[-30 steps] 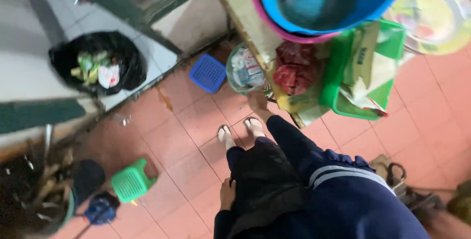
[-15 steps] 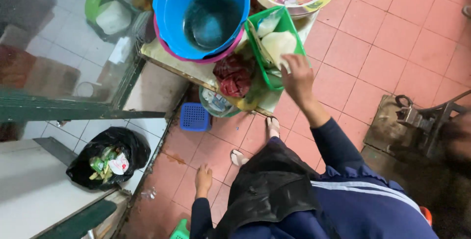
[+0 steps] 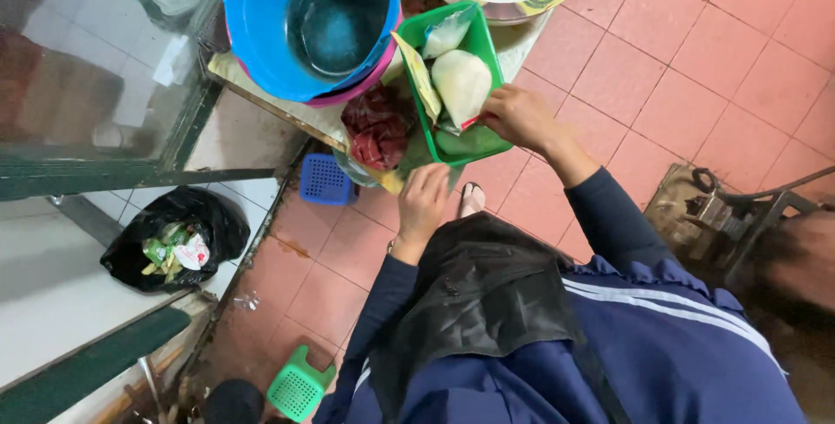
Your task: Stirring a large pot of stew and adding salt and seasoning from packets and plastic bags.
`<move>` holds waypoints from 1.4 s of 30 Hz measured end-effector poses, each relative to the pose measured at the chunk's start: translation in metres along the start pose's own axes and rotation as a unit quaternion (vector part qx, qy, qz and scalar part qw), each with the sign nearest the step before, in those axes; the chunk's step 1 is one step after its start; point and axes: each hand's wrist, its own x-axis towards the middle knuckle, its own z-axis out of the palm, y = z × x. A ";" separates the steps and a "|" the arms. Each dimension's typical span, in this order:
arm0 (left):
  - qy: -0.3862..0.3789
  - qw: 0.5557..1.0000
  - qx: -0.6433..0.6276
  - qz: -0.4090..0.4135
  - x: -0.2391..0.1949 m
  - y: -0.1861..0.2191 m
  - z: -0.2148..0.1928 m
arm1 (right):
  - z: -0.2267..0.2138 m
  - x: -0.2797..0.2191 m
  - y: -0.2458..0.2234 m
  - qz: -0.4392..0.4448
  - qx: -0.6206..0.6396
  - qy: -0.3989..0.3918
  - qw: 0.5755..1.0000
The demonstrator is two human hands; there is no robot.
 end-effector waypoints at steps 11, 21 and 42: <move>-0.076 0.984 0.151 0.052 0.079 0.003 0.060 | 0.027 -0.029 0.007 -0.038 -0.138 0.073 0.987; -0.125 0.985 0.100 0.068 0.096 -0.004 0.041 | 0.013 -0.032 -0.015 -0.041 -0.136 0.116 0.983; -0.159 0.977 0.003 0.145 0.125 0.000 0.029 | 0.001 -0.050 -0.067 -0.085 -0.154 0.385 0.906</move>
